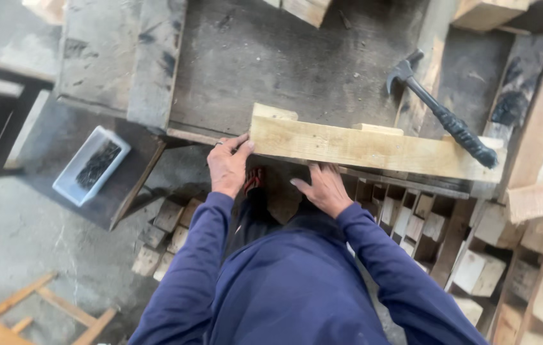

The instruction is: The person assembles small wooden blocks into a larger rectangular unit using a hammer and nails. They position the blocks on a workbench, drive nails into the wood to secure them, and then stack the completed units on the floor.

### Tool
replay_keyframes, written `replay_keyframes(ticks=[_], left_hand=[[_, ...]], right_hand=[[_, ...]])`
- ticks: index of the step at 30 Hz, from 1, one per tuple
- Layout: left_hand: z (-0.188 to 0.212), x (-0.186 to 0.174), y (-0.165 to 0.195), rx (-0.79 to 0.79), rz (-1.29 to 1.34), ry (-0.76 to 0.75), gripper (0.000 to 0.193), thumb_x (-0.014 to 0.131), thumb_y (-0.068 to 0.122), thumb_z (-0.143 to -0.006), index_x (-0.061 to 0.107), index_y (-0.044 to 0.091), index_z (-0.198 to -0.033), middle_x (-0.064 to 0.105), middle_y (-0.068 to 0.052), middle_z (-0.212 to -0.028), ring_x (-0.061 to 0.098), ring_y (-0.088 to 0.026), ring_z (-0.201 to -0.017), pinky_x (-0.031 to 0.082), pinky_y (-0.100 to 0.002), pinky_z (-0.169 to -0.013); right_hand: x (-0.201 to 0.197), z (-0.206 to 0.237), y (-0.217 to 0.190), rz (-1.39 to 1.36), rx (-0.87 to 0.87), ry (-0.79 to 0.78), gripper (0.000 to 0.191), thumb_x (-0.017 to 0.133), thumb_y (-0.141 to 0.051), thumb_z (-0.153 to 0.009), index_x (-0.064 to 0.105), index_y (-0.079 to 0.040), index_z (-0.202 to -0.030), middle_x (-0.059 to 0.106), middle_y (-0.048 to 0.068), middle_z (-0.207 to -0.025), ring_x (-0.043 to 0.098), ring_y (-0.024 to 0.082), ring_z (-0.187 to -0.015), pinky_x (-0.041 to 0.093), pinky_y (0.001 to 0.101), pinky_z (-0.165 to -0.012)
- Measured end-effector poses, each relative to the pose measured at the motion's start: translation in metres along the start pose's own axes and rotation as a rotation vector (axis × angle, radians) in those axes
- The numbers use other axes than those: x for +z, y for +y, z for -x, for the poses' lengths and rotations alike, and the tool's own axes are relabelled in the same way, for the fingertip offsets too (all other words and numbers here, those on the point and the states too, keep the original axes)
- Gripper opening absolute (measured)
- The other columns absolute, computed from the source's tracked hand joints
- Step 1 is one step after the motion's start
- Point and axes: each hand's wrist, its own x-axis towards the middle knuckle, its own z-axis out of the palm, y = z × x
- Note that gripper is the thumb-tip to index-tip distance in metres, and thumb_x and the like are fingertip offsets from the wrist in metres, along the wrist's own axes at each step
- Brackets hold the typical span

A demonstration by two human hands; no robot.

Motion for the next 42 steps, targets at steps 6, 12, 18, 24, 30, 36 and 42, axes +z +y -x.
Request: replay_keyframes(ticks=[6, 12, 18, 24, 30, 36, 42], left_hand=[[-0.017, -0.009, -0.018, 0.048, 0.012, -0.079, 0.031, 0.08, 0.018, -0.086, 0.076, 0.001, -0.112, 0.076, -0.01, -0.097, 0.071, -0.018, -0.085, 0.055, -0.03, -0.081], [-0.017, -0.004, -0.03, -0.045, 0.103, -0.072, 0.03, 0.079, 0.017, -0.086, 0.075, 0.001, -0.111, 0.071, -0.007, -0.089, 0.062, -0.014, -0.074, 0.053, -0.029, -0.072], [-0.013, 0.0, -0.042, 0.052, 0.104, -0.082, 0.025, 0.078, 0.015, -0.09, 0.078, 0.001, -0.111, 0.07, -0.008, -0.087, 0.062, -0.015, -0.077, 0.051, -0.029, -0.074], [-0.027, -0.002, -0.038, -0.019, 0.069, -0.181, 0.026, 0.08, 0.016, -0.085, 0.079, 0.003, -0.107, 0.078, -0.01, -0.093, 0.074, -0.017, -0.084, 0.056, -0.028, -0.08], [-0.041, -0.021, -0.016, 0.025, -0.196, -0.341, 0.073, 0.083, 0.027, -0.08, 0.051, 0.005, -0.142, 0.08, -0.012, -0.097, 0.076, -0.021, -0.084, 0.057, -0.032, -0.081], [-0.058, -0.022, -0.003, 0.367, -0.724, -0.727, 0.124, 0.092, 0.036, -0.074, 0.011, 0.006, -0.162, 0.072, -0.019, -0.1, 0.072, -0.031, -0.09, 0.058, -0.037, -0.078], [-0.073, -0.008, 0.003, 0.583, -0.782, -0.737, 0.1, 0.092, 0.019, -0.07, 0.033, 0.005, -0.149, 0.069, -0.021, -0.103, 0.069, -0.038, -0.096, 0.057, -0.045, -0.08]], right_hand=[[0.024, -0.069, -0.011, 0.262, -0.167, 0.226, 0.103, 0.079, -0.063, -0.073, 0.046, -0.009, -0.154, 0.023, 0.032, -0.163, 0.022, 0.054, -0.149, 0.026, 0.0575, -0.121], [0.037, -0.107, -0.011, 0.329, -0.021, 0.089, 0.112, 0.078, -0.075, -0.07, 0.04, -0.016, -0.157, 0.03, 0.012, -0.161, 0.022, 0.044, -0.153, 0.022, 0.0698, -0.116], [0.042, -0.099, 0.002, 0.738, -0.195, 0.189, 0.095, 0.06, -0.086, -0.085, 0.047, -0.023, -0.153, 0.035, 0.016, -0.159, 0.029, 0.038, -0.151, 0.028, 0.0655, -0.113], [0.049, -0.092, 0.011, 0.745, -0.211, 0.25, 0.1, 0.06, -0.088, -0.085, 0.046, -0.022, -0.159, 0.029, 0.02, -0.166, 0.025, 0.036, -0.154, 0.024, 0.0611, -0.12], [0.05, -0.093, 0.011, 0.485, -0.105, 0.088, 0.107, 0.071, -0.081, -0.074, 0.035, -0.026, -0.158, 0.023, 0.019, -0.165, 0.022, 0.036, -0.152, 0.014, 0.0552, -0.122], [0.05, -0.088, 0.017, 0.366, -0.087, 0.119, 0.118, 0.074, -0.081, -0.074, 0.028, -0.019, -0.163, 0.022, 0.019, -0.168, 0.025, 0.036, -0.151, 0.017, 0.0545, -0.125], [0.055, -0.082, 0.023, -0.252, 0.139, 0.054, 0.137, 0.078, -0.076, -0.059, 0.012, -0.016, -0.162, 0.023, 0.01, -0.166, 0.026, 0.033, -0.148, 0.019, 0.0488, -0.126]])
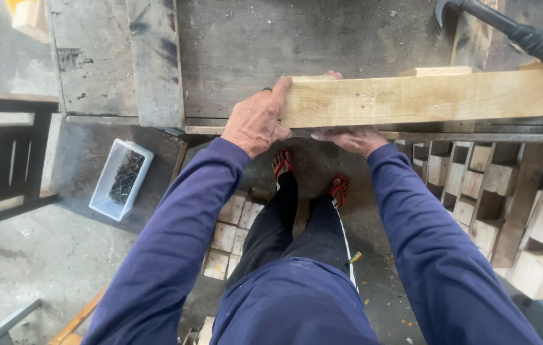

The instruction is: The person assembles small wooden blocks into a larger rectangular unit using a hammer and nails. They position the blocks on a workbench, drive nails into the wood to secure them, and then stack the completed units on the floor.

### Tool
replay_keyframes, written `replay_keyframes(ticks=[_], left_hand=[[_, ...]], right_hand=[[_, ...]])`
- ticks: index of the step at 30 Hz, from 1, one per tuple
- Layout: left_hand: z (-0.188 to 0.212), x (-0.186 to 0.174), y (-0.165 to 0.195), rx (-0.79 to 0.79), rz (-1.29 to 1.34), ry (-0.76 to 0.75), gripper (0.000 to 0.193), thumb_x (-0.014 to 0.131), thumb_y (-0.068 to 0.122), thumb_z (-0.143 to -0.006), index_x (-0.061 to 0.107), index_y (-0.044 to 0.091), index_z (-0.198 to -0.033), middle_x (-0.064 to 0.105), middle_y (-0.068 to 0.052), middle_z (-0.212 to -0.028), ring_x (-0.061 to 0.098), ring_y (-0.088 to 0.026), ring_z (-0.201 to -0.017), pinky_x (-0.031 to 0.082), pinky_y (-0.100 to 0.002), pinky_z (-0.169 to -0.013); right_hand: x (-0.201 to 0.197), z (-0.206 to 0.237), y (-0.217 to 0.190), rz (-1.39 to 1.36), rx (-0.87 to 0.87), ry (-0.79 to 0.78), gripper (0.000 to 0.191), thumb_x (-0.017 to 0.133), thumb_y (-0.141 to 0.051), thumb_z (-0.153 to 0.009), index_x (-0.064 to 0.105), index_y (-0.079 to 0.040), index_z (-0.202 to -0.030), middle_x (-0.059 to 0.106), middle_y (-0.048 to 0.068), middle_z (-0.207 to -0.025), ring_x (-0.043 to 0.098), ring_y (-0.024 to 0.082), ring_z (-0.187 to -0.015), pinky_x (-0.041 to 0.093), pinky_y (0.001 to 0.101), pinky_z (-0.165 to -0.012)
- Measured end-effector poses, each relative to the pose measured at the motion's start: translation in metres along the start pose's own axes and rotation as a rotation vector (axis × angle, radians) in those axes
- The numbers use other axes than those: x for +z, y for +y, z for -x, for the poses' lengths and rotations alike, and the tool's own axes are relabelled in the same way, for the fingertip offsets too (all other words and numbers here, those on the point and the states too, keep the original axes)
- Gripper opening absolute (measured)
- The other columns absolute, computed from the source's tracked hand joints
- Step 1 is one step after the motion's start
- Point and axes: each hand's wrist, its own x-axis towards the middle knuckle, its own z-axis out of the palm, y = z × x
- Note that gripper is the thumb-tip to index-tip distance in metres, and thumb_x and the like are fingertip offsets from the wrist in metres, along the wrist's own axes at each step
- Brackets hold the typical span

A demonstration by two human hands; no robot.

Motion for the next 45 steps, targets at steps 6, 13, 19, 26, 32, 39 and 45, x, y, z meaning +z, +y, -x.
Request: replay_keyframes(ticks=[6, 13, 19, 26, 32, 39, 45], left_hand=[[0.005, 0.009, 0.005, -0.044, 0.124, 0.012, 0.098, 0.09, 0.013, -0.069, 0.034, 0.009, -0.15, 0.067, -0.02, -0.104, 0.068, -0.04, -0.097, 0.055, -0.048, -0.084], [0.003, 0.018, 0.012, -0.032, 0.131, 0.054, 0.097, 0.087, 0.006, -0.067, 0.034, 0.006, -0.148, 0.066, -0.02, -0.106, 0.068, -0.038, -0.097, 0.056, -0.046, -0.086], [-0.002, 0.027, 0.011, -0.024, 0.115, 0.043, 0.093, 0.087, 0.004, -0.068, 0.036, 0.004, -0.146, 0.066, -0.021, -0.104, 0.069, -0.039, -0.097, 0.057, -0.046, -0.086], [-0.007, 0.042, 0.005, -0.003, 0.087, 0.052, 0.099, 0.089, 0.004, -0.069, 0.032, 0.004, -0.15, 0.066, -0.023, -0.104, 0.07, -0.038, -0.099, 0.059, -0.045, -0.089], [0.008, 0.023, 0.0, 0.001, 0.426, 0.201, 0.124, 0.097, 0.031, -0.062, 0.023, 0.0, -0.157, 0.069, -0.025, -0.113, 0.071, -0.034, -0.102, 0.055, -0.04, -0.094], [0.027, 0.026, 0.01, -0.428, 0.743, 0.368, 0.044, 0.081, 0.023, -0.082, 0.072, 0.002, -0.12, 0.08, -0.013, -0.101, 0.077, -0.019, -0.094, 0.06, -0.031, -0.087], [0.025, 0.034, 0.023, -0.483, 0.756, 0.425, 0.027, 0.078, 0.017, -0.084, 0.078, 0.004, -0.108, 0.081, -0.011, -0.095, 0.077, -0.016, -0.088, 0.06, -0.031, -0.083]], right_hand=[[0.0, 0.006, 0.008, 0.14, -0.036, -0.007, 0.136, 0.089, -0.065, -0.065, 0.011, -0.016, -0.166, 0.019, 0.013, -0.172, 0.024, 0.035, -0.154, 0.019, 0.0489, -0.129], [-0.002, 0.004, 0.009, 0.241, -0.093, 0.027, 0.138, 0.089, -0.07, -0.067, 0.009, -0.014, -0.164, 0.022, 0.016, -0.169, 0.028, 0.04, -0.15, 0.019, 0.0525, -0.125], [-0.006, 0.006, 0.007, 0.133, -0.024, 0.026, 0.139, 0.089, -0.071, -0.064, 0.01, -0.017, -0.165, 0.027, 0.018, -0.168, 0.032, 0.041, -0.148, 0.022, 0.0567, -0.124], [-0.006, 0.004, 0.007, 0.243, 0.018, -0.003, 0.141, 0.083, -0.078, -0.065, 0.005, -0.016, -0.165, 0.024, 0.018, -0.168, 0.032, 0.04, -0.148, 0.023, 0.0577, -0.124], [-0.007, 0.005, 0.014, 0.473, -0.209, 0.097, 0.133, 0.07, -0.084, -0.076, 0.002, -0.012, -0.165, 0.011, 0.019, -0.171, 0.02, 0.037, -0.153, 0.02, 0.0574, -0.125], [-0.001, 0.0, 0.018, 1.089, -0.408, 0.306, 0.122, 0.063, -0.09, -0.082, 0.003, -0.022, -0.165, 0.02, 0.022, -0.166, 0.029, 0.036, -0.148, 0.027, 0.0523, -0.118], [-0.002, 0.0, 0.013, 0.206, -0.157, 0.065, 0.131, 0.065, -0.085, -0.075, 0.008, -0.009, -0.164, 0.022, 0.021, -0.165, 0.03, 0.037, -0.148, 0.024, 0.0534, -0.125]])
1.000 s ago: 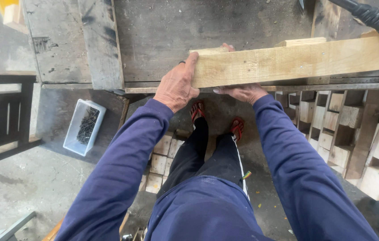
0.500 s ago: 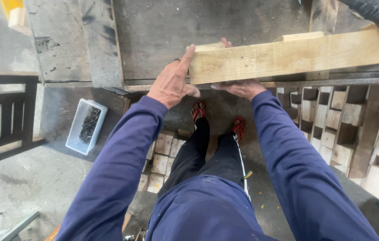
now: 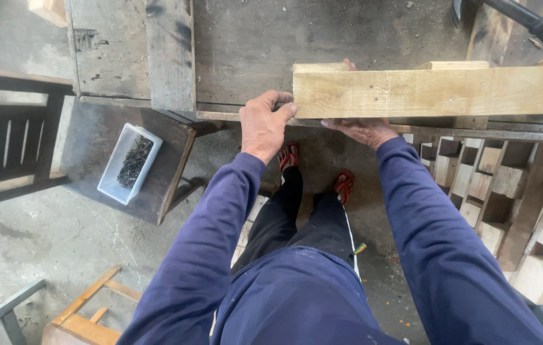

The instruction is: The person assembles small wooden blocks into a larger rectangular unit using a hammer and nails. They position the blocks on a workbench, drive nails into the wood to secure them, and then stack the completed units on the floor.

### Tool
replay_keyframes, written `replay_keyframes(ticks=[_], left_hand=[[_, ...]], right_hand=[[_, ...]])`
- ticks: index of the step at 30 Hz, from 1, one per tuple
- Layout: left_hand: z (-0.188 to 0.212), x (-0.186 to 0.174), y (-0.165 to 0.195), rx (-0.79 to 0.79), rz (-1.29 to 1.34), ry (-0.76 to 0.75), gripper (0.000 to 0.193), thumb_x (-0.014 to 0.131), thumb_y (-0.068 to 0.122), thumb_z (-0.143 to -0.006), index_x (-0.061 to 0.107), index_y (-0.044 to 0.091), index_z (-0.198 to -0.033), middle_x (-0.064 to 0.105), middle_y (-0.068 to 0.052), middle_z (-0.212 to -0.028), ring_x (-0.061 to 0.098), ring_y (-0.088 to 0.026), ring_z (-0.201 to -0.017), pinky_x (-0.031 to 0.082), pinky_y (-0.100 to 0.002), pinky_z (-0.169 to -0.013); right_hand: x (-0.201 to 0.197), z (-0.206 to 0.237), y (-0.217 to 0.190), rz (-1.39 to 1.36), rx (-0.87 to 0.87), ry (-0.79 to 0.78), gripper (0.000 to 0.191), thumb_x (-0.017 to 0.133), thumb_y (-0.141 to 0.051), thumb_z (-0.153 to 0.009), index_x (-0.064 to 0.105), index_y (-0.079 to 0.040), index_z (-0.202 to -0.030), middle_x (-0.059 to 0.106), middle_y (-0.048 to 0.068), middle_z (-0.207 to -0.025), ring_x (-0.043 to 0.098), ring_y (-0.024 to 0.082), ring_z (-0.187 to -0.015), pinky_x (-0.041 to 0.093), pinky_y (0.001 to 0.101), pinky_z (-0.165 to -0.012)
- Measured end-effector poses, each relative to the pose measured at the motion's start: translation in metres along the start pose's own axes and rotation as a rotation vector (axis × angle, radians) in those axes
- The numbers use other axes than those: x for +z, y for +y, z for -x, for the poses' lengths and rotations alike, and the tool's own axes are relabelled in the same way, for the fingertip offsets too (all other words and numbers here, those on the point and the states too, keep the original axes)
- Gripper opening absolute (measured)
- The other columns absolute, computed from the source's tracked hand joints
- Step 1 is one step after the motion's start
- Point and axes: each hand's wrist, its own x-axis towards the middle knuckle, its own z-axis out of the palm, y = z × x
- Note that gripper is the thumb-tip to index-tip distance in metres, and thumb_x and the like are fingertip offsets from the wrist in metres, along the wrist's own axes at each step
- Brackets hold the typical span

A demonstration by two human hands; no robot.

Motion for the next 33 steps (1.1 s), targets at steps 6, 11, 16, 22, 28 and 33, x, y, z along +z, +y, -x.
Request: replay_keyframes(ticks=[6, 11, 16, 22, 28, 33], left_hand=[[0.0, -0.003, 0.009, -0.101, 0.026, -0.041, 0.03, 0.078, 0.013, -0.082, 0.078, 0.006, -0.111, 0.08, -0.008, -0.092, 0.076, -0.014, -0.085, 0.061, -0.029, -0.081], [-0.004, -0.004, 0.014, -0.111, 0.015, -0.067, 0.034, 0.077, 0.01, -0.08, 0.077, 0.007, -0.114, 0.079, -0.004, -0.089, 0.075, -0.012, -0.083, 0.06, -0.028, -0.081], [-0.004, -0.006, 0.016, -0.141, -0.022, -0.106, 0.032, 0.075, 0.01, -0.082, 0.076, 0.007, -0.114, 0.076, -0.004, -0.083, 0.072, -0.012, -0.077, 0.061, -0.03, -0.076], [-0.006, -0.004, 0.004, -0.128, -0.014, -0.107, 0.037, 0.074, 0.01, -0.082, 0.074, 0.006, -0.12, 0.076, -0.005, -0.085, 0.073, -0.012, -0.079, 0.061, -0.029, -0.074], [-0.008, -0.016, -0.034, -0.264, 0.515, -0.065, 0.049, 0.056, 0.007, -0.091, 0.053, 0.0, -0.139, 0.078, -0.009, -0.099, 0.048, -0.008, -0.059, 0.042, -0.024, -0.049], [0.004, -0.017, -0.051, -0.34, 0.955, -0.045, 0.041, 0.059, 0.014, -0.1, 0.052, -0.008, -0.134, 0.074, -0.014, -0.101, 0.052, -0.008, -0.065, 0.042, -0.022, -0.052]], right_hand=[[-0.003, 0.002, -0.004, 0.552, -0.086, 0.008, 0.112, 0.06, -0.088, -0.083, 0.02, -0.023, -0.165, 0.016, 0.021, -0.168, 0.023, 0.036, -0.151, 0.024, 0.0583, -0.121], [-0.004, 0.001, -0.007, 0.52, -0.062, -0.03, 0.107, 0.048, -0.091, -0.084, 0.025, -0.027, -0.167, 0.013, 0.021, -0.17, 0.018, 0.037, -0.154, 0.022, 0.0604, -0.123], [-0.004, 0.003, -0.01, 0.744, -0.127, 0.03, 0.103, 0.044, -0.093, -0.087, 0.028, -0.03, -0.167, 0.014, 0.022, -0.169, 0.019, 0.037, -0.154, 0.025, 0.0632, -0.12], [-0.005, 0.001, -0.014, 0.853, -0.235, 0.157, 0.093, 0.045, -0.088, -0.091, 0.029, -0.034, -0.164, 0.022, 0.022, -0.167, 0.028, 0.036, -0.153, 0.029, 0.0599, -0.121], [-0.012, 0.025, -0.031, 0.189, 0.173, -0.118, 0.093, 0.061, -0.064, -0.095, 0.03, -0.005, -0.161, 0.033, 0.03, -0.16, 0.038, 0.043, -0.145, 0.033, 0.0517, -0.121], [-0.023, 0.075, -0.048, 0.031, 0.173, 0.017, 0.087, 0.072, -0.053, -0.092, 0.041, -0.002, -0.155, 0.043, 0.023, -0.157, 0.037, 0.045, -0.148, 0.029, 0.0518, -0.124]])
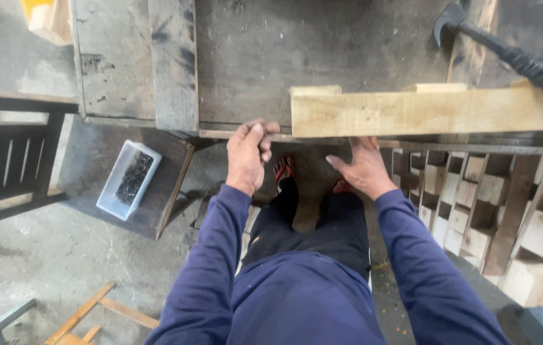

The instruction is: The person assembles small wooden blocks into a larger rectangular unit using a hammer and nails. They position the blocks on a workbench, drive nails into the wood to secure them, and then stack the completed units on the floor.

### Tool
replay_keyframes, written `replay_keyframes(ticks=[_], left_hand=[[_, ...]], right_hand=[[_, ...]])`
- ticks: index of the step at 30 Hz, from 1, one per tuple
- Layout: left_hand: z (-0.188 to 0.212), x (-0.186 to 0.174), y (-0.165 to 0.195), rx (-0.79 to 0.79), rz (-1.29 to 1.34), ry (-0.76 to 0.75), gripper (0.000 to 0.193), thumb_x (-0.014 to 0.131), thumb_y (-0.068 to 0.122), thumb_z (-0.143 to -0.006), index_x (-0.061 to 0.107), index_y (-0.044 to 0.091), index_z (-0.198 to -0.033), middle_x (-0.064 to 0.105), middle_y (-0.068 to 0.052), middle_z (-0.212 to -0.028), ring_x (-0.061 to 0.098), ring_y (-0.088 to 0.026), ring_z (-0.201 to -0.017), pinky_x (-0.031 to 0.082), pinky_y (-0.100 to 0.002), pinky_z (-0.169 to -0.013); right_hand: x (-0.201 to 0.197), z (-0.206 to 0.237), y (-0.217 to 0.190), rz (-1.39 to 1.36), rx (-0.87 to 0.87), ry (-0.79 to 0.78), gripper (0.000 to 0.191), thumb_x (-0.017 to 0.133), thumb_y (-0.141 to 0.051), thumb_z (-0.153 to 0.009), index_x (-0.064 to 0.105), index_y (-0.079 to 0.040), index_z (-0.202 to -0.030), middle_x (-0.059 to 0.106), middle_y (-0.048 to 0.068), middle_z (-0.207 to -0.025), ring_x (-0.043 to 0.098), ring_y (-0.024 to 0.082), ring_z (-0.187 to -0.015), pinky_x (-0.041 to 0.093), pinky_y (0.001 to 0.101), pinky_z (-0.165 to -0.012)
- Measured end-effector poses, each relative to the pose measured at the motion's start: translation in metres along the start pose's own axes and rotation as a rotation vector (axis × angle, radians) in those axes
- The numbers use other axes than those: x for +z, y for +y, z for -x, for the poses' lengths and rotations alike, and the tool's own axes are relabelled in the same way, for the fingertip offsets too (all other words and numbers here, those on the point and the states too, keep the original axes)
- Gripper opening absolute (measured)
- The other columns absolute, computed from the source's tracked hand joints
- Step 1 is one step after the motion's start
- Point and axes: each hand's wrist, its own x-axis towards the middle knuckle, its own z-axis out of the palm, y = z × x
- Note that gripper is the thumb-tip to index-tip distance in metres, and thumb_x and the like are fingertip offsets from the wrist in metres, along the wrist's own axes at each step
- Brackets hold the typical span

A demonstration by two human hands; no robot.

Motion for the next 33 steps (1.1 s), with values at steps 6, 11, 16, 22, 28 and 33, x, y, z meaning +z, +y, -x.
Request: replay_keyframes(ticks=[6, 11, 16, 22, 28, 33], left_hand=[[0.028, 0.036, 0.008, 0.556, -1.284, -0.068, 0.08, 0.084, 0.035, -0.084, 0.047, 0.006, -0.149, 0.065, -0.015, -0.098, 0.058, -0.022, -0.084, 0.052, -0.035, -0.074], [0.007, 0.091, 0.036, 0.711, -1.861, -0.308, 0.111, 0.092, 0.042, -0.064, 0.036, 0.005, -0.153, 0.062, -0.016, -0.102, 0.061, -0.031, -0.093, 0.054, -0.042, -0.079], [-0.017, 0.112, 0.043, 0.654, -2.042, -0.371, 0.106, 0.091, 0.031, -0.063, 0.039, 0.002, -0.15, 0.065, -0.014, -0.105, 0.064, -0.03, -0.098, 0.056, -0.039, -0.082], [-0.022, 0.104, 0.036, 0.713, -1.923, -0.369, 0.111, 0.094, 0.03, -0.055, 0.041, 0.003, -0.148, 0.066, -0.016, -0.106, 0.065, -0.032, -0.097, 0.057, -0.04, -0.082], [-0.026, 0.094, 0.04, 0.492, -1.813, -0.415, 0.13, 0.096, 0.048, -0.055, 0.028, 0.003, -0.157, 0.064, -0.02, -0.098, 0.063, -0.031, -0.093, 0.056, -0.039, -0.079], [-0.008, 0.066, 0.029, 0.305, -0.724, 0.034, 0.067, 0.068, 0.029, -0.094, 0.043, -0.002, -0.149, 0.068, -0.016, -0.103, 0.054, -0.02, -0.08, 0.047, -0.029, -0.066]], right_hand=[[-0.001, -0.037, 0.029, -0.011, 0.182, -0.208, 0.098, 0.077, -0.062, -0.078, 0.042, -0.011, -0.155, 0.044, 0.016, -0.158, 0.036, 0.035, -0.15, 0.028, 0.0496, -0.129], [0.0, -0.082, 0.051, 0.34, -0.362, 0.1, 0.107, 0.069, -0.078, -0.075, 0.039, -0.015, -0.156, 0.027, 0.022, -0.163, 0.02, 0.044, -0.151, 0.02, 0.0629, -0.12], [-0.003, -0.093, 0.051, 0.505, -0.357, 0.05, 0.097, 0.057, -0.081, -0.084, 0.041, -0.022, -0.16, 0.031, 0.011, -0.166, 0.019, 0.042, -0.155, 0.019, 0.067, -0.12], [-0.003, -0.092, 0.053, 0.472, -0.369, 0.059, 0.095, 0.055, -0.082, -0.089, 0.042, -0.022, -0.16, 0.033, 0.011, -0.166, 0.02, 0.043, -0.155, 0.019, 0.0683, -0.121], [-0.002, -0.092, 0.058, 0.431, -0.376, 0.045, 0.094, 0.054, -0.081, -0.087, 0.039, -0.021, -0.157, 0.03, 0.018, -0.165, 0.019, 0.045, -0.152, 0.015, 0.0676, -0.12], [-0.042, -0.018, 0.051, 0.064, -0.279, -0.218, 0.087, 0.065, -0.054, -0.091, 0.037, -0.001, -0.153, 0.029, 0.027, -0.16, 0.021, 0.043, -0.15, 0.022, 0.0555, -0.119]])
